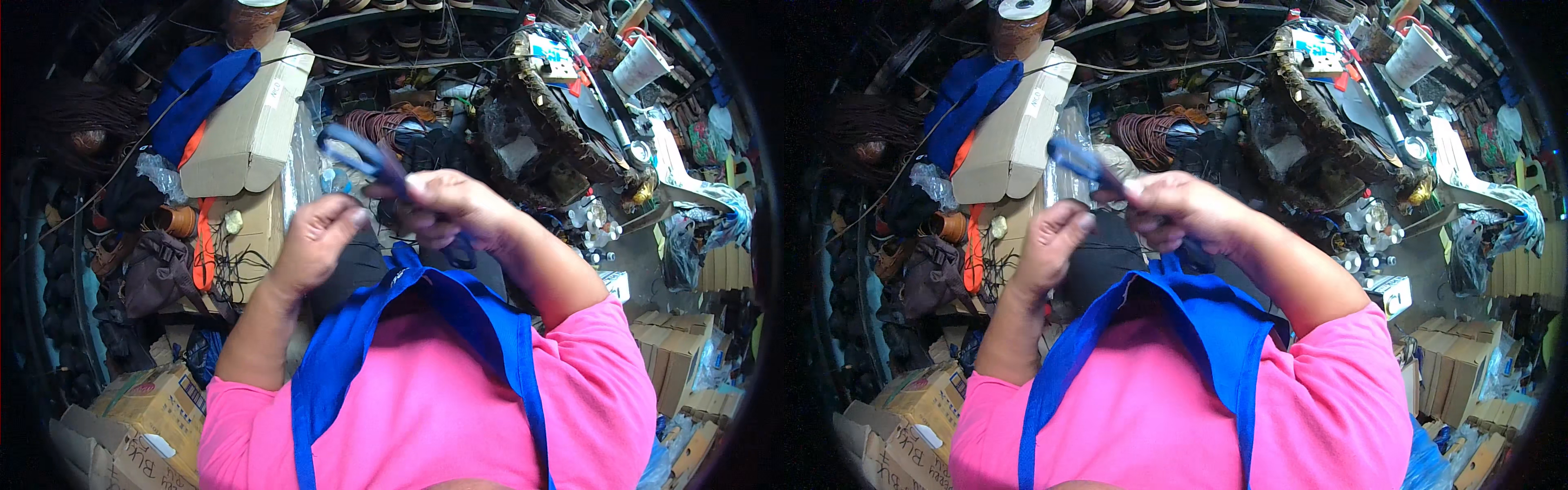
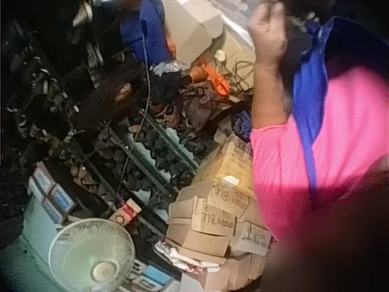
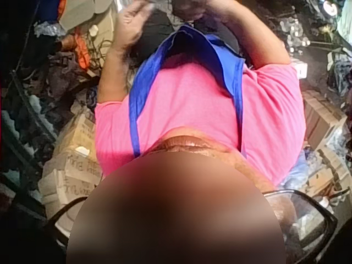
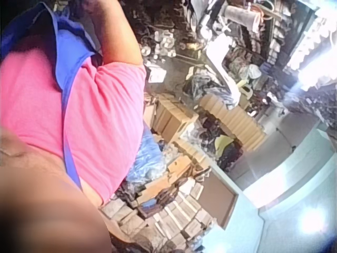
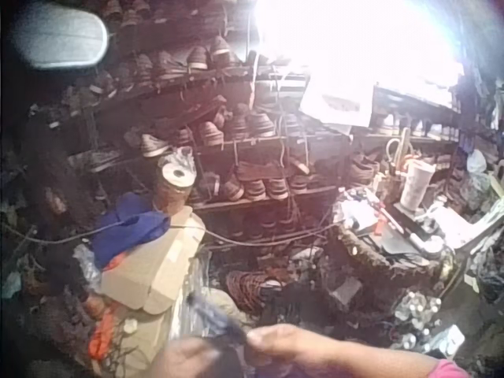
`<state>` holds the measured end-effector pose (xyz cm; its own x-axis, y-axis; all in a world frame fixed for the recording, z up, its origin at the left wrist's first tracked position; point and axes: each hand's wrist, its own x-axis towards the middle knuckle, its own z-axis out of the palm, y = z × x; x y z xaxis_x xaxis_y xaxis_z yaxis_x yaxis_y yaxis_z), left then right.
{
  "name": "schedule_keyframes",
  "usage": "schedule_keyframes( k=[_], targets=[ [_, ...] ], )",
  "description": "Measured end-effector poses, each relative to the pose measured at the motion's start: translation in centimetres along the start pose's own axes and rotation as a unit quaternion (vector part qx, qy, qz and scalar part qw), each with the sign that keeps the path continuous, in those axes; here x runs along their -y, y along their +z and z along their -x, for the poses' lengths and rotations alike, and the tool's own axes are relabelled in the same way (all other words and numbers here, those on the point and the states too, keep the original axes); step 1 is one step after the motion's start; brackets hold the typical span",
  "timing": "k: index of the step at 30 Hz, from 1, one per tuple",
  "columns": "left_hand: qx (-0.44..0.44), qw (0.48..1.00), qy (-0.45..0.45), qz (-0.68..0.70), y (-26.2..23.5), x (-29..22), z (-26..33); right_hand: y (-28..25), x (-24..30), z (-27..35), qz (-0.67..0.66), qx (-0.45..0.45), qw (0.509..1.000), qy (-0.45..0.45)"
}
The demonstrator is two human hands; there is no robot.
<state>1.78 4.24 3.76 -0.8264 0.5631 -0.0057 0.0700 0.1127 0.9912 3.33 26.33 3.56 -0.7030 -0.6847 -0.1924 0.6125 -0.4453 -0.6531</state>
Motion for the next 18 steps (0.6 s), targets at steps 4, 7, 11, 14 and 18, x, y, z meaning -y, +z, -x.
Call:
schedule_keyframes(
  k=[4, 7, 11, 14, 18],
  targets=[
    [-0.077, 0.996, -0.026, 0.025, -1.7, 1.1, 0.4, -3.3, 2.1, 0.8, 0.036, -0.104, 0.985, -0.13],
    [-0.066, 0.994, -0.001, 0.09, -0.1, 1.2, -0.5, -3.8, -0.6, -0.3, 0.134, -0.194, 0.972, -0.026],
    [-0.047, 0.999, 0.008, 0.01, 1.0, 0.7, -0.3, -2.3, -2.5, -2.6, 0.193, -0.054, 0.979, -0.045],
    [-0.059, 0.998, 0.001, 0.032, 0.8, 0.9, 0.1, -0.7, -1.5, -3.3, 0.249, -0.075, 0.964, -0.052],
    [-0.049, 0.999, -0.015, -0.003, -1.0, 1.1, 1.0, -0.5, -0.5, -1.9, 0.231, -0.047, 0.972, -0.002]
  ],
)
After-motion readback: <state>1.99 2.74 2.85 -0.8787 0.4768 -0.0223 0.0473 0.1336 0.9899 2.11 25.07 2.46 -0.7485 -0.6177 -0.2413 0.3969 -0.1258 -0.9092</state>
